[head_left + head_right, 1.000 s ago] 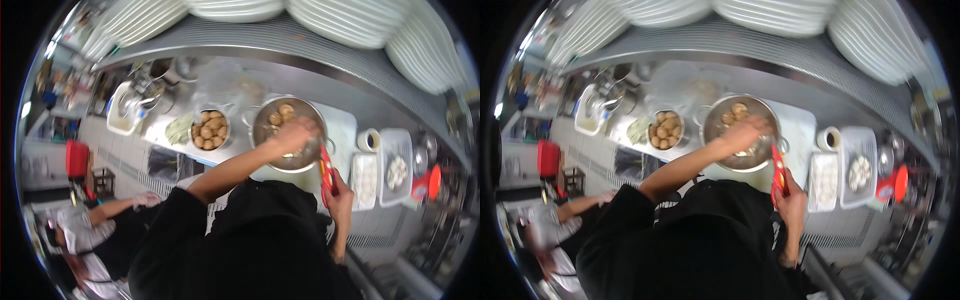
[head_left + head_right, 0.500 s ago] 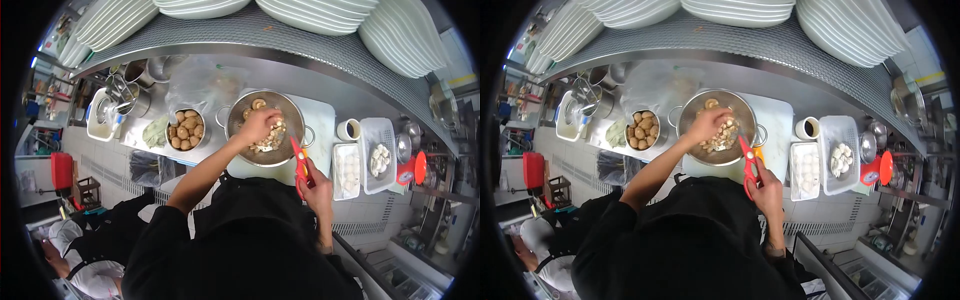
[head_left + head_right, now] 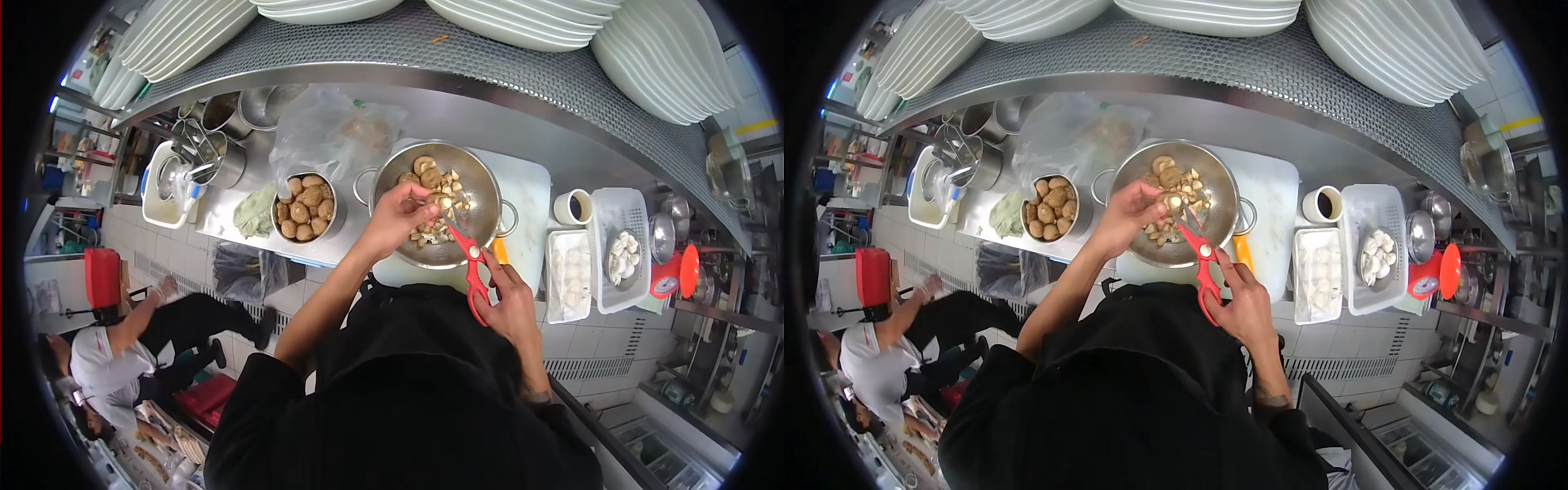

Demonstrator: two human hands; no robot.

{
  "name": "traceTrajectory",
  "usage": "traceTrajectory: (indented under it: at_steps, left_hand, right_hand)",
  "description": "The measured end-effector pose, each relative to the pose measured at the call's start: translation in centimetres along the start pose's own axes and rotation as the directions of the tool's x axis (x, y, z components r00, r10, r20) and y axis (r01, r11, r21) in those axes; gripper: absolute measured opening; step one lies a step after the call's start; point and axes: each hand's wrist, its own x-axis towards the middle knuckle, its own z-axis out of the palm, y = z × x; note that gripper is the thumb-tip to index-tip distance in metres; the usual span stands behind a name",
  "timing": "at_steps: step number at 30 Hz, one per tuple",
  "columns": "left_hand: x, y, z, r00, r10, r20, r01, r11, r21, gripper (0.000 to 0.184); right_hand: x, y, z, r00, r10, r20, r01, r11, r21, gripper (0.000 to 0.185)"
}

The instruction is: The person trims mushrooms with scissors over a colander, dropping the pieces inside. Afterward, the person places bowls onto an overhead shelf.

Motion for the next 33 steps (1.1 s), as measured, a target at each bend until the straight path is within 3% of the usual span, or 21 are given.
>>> traceTrajectory:
  at_steps: [1,3,8,12,16,20,22,23,27,28,29,30,31,32,33]
  left_hand:
    - [-0.1,-0.2,-0.4,1.0,-0.002,-0.003,0.002,1.0,0.0,0.016]
    - [-0.4,-0.6,-1.1,0.984,-0.165,0.06,0.172,0.976,-0.135,0.016]
    - [-1.3,-0.6,-0.5,0.994,-0.096,0.06,0.1,0.992,-0.075,0.016]
    - [-1.5,-0.9,0.0,0.999,-0.041,0.021,0.041,0.999,-0.015,0.015]
    - [-1.7,-2.1,0.3,0.992,-0.096,0.077,0.091,0.994,0.06,0.015]
    - [-1.6,-2.3,0.0,0.994,-0.109,0.011,0.108,0.991,0.078,0.017]
    - [-2.1,-0.7,-1.0,0.988,-0.143,-0.052,0.147,0.984,0.097,0.02]
    - [-2.5,0.2,-1.6,0.991,-0.101,-0.085,0.108,0.99,0.086,0.023]
    - [-4.7,2.5,-7.1,0.975,0.032,-0.222,0.005,0.986,0.164,0.026]
    - [-5.4,3.0,-8.5,0.93,0.129,-0.344,-0.057,0.976,0.212,0.024]
    - [-6.2,3.2,-11.1,0.897,0.171,-0.408,-0.041,0.95,0.309,0.024]
    - [-6.7,3.8,-12.9,0.827,0.329,-0.455,-0.041,0.843,0.536,0.025]
    - [-7.4,4.9,-14.3,0.774,0.306,-0.554,0.073,0.826,0.558,0.023]
    - [-7.7,5.9,-15.1,0.719,0.431,-0.545,0.151,0.668,0.729,0.019]
    - [-8.3,6.9,-15.4,0.69,0.383,-0.614,0.272,0.649,0.71,0.019]
  right_hand:
    - [0.0,0.0,0.0,1.0,0.008,0.024,-0.008,1.0,0.01,0.069]
    - [0.0,0.1,-0.2,0.999,0.0,0.054,-0.002,0.999,0.042,0.069]
    - [0.1,0.0,0.1,0.993,0.001,0.117,-0.012,0.996,0.088,0.069]
    - [0.0,-0.1,0.6,0.994,-0.04,0.105,0.039,0.999,0.019,0.069]
    - [0.4,0.5,1.1,0.988,-0.051,0.142,0.052,0.999,-0.001,0.069]
    - [0.6,1.2,0.9,0.994,-0.061,0.091,0.054,0.996,0.075,0.066]
    - [0.5,0.7,0.0,0.991,0.068,0.118,-0.083,0.987,0.135,0.061]
    - [0.3,1.0,0.2,0.99,0.039,0.137,-0.06,0.987,0.15,0.061]
    - [-0.7,2.7,0.5,0.985,0.169,0.016,-0.169,0.964,0.206,0.06]
    - [-0.8,2.5,0.3,0.98,0.197,0.023,-0.198,0.961,0.193,0.061]
    - [-0.7,2.4,0.2,0.981,0.194,0.025,-0.195,0.96,0.201,0.061]
    - [-0.7,2.2,0.0,0.969,0.244,0.037,-0.247,0.948,0.201,0.061]
    - [-0.8,2.3,-0.1,0.954,0.296,0.049,-0.3,0.933,0.198,0.061]
    - [-0.8,2.5,0.2,0.965,0.262,0.018,-0.26,0.942,0.212,0.062]
    - [-0.8,2.6,0.1,0.964,0.264,0.017,-0.262,0.941,0.213,0.062]
